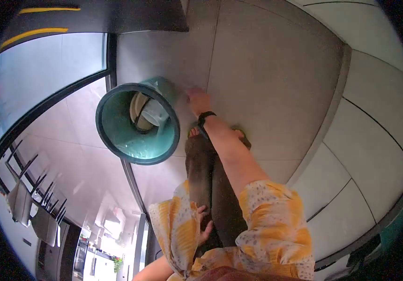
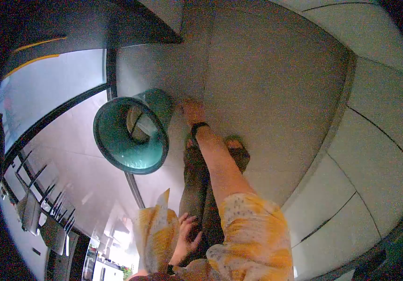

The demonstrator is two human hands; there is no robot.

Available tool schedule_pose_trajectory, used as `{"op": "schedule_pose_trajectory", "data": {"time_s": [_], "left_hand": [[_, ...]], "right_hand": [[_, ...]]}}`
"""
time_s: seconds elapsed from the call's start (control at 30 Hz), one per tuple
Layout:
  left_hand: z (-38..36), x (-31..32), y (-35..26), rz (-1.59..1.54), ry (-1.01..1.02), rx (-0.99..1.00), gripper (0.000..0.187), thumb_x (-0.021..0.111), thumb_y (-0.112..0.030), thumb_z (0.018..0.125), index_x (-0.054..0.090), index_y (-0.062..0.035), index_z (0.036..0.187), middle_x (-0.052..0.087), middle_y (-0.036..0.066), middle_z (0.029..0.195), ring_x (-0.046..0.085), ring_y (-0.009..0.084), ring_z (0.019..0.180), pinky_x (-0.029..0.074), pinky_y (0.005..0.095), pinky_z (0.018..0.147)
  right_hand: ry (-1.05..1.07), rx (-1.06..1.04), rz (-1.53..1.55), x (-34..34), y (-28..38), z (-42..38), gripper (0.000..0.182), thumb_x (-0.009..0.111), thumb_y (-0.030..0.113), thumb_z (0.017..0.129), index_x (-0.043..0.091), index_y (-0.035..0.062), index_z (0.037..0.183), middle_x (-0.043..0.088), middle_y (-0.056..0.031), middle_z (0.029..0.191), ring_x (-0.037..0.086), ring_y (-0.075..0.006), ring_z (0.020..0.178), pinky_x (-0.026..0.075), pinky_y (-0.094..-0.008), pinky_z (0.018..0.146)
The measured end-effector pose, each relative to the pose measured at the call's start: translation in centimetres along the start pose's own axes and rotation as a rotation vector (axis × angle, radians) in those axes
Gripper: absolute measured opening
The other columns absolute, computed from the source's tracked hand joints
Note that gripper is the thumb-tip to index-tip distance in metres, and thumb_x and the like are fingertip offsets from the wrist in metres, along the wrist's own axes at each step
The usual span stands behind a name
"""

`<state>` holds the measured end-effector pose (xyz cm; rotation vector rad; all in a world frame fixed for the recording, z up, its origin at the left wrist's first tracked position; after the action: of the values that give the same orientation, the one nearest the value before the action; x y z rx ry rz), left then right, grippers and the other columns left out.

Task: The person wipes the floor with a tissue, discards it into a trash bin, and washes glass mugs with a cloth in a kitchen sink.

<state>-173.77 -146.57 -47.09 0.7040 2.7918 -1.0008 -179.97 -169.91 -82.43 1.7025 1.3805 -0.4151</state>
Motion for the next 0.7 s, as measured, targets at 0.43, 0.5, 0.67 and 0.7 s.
{"op": "schedule_pose_trajectory", "data": {"time_s": [0.43,0.5,0.67,0.7], "left_hand": [[1.3,0.2,0.4,-0.067,0.043,0.03,0.034,0.062,-0.005,0.07,0.052,-0.002,0.102,0.046,0.019,0.117,0.03,0.0421,0.122,0.026,0.0484,0.101],[1.0,0.9,1.2,-0.119,0.016,0.009,0.033,0.062,-0.004,0.07,0.052,-0.002,0.102,0.046,0.02,0.117,0.03,0.0424,0.122,0.026,0.0487,0.101],[0.9,0.8,0.3,-0.076,0.024,-0.034,0.032,0.061,-0.003,0.07,0.051,-0.0022,0.101,0.046,0.02,0.116,0.03,0.0427,0.121,0.025,0.0485,0.102],[1.2,0.3,-0.4,-0.05,0.046,-0.002,0.033,0.061,-0.004,0.07,0.051,-0.0022,0.101,0.046,0.02,0.116,0.03,0.0424,0.121,0.024,0.0484,0.102]], "right_hand": [[-0.022,-0.237,-0.142,3.0,0.8,3.4,0.04,0.056,0.016,0.077,0.05,0.0094,0.116,0.045,-0.0086,0.125,0.044,-0.0307,0.113,0.04,-0.0408,0.092],[0.062,-0.225,-0.159,4.3,0.5,3.6,0.039,0.055,0.017,0.077,0.05,0.0091,0.116,0.045,-0.0083,0.125,0.043,-0.0307,0.114,0.04,-0.0407,0.093],[0.111,-0.238,-0.044,6.6,-2.0,4.3,0.033,0.049,0.017,0.081,0.05,0.0031,0.112,0.049,-0.0164,0.116,0.048,-0.0331,0.108,0.042,-0.0424,0.086],[0.115,-0.235,-0.044,5.7,-2.2,3.8,0.033,0.049,0.017,0.081,0.05,0.0031,0.112,0.049,-0.0164,0.116,0.048,-0.0331,0.108,0.042,-0.0424,0.086]]}}
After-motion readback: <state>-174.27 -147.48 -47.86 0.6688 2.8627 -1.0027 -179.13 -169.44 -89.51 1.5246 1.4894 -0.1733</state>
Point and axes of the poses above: each hand's wrist, its own z-axis towards the middle knuckle, its own x-axis out of the palm, y = z × x, the point moved 1 cm from there along z, towards the middle knuckle
